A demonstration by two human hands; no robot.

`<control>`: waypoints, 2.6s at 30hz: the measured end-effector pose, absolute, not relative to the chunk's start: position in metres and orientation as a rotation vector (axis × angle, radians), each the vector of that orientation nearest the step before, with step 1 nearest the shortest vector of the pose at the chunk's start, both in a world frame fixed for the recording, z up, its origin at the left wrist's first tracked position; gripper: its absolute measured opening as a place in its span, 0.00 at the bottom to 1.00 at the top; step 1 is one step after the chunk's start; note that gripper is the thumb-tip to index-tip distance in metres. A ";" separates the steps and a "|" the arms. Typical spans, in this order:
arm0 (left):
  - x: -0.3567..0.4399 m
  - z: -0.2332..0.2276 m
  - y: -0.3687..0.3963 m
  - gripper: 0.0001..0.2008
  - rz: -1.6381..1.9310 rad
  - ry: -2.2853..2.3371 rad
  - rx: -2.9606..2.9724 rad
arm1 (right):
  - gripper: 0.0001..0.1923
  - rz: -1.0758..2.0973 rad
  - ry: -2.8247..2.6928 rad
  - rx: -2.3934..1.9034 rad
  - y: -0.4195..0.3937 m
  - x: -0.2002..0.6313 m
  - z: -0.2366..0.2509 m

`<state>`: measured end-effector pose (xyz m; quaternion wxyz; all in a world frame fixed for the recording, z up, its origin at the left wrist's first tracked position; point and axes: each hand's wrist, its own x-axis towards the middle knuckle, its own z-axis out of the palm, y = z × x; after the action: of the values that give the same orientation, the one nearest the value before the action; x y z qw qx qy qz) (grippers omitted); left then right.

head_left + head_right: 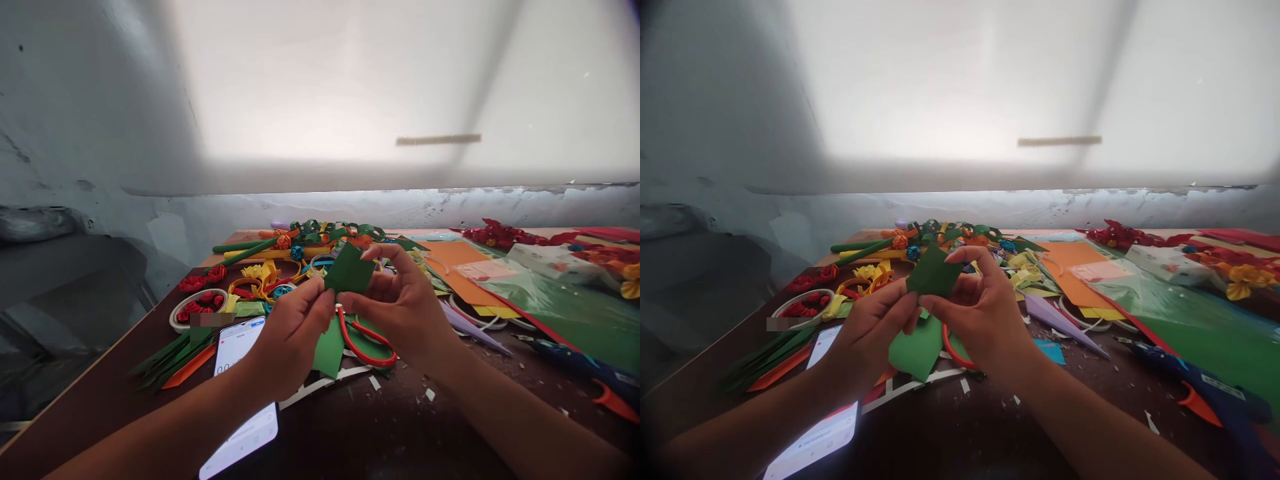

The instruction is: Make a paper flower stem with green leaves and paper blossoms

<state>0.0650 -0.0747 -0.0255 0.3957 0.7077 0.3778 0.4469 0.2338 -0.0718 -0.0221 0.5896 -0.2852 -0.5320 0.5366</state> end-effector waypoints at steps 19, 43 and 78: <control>0.060 -0.018 -0.074 0.15 1.219 0.848 1.786 | 0.34 1.022 -1.460 -0.632 -0.075 0.240 -0.024; 0.057 -0.011 -0.072 0.22 1.267 1.035 1.803 | 0.04 0.411 -1.873 -0.737 -0.069 0.251 -0.027; 0.065 -0.019 -0.075 0.12 1.121 0.918 1.724 | 0.31 1.376 -1.185 -0.762 -0.066 0.244 -0.015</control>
<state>0.0653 -0.0751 -0.0194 0.4301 0.6912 0.3679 0.4494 0.2440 -0.0656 -0.0147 0.5532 -0.3223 -0.5012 0.5822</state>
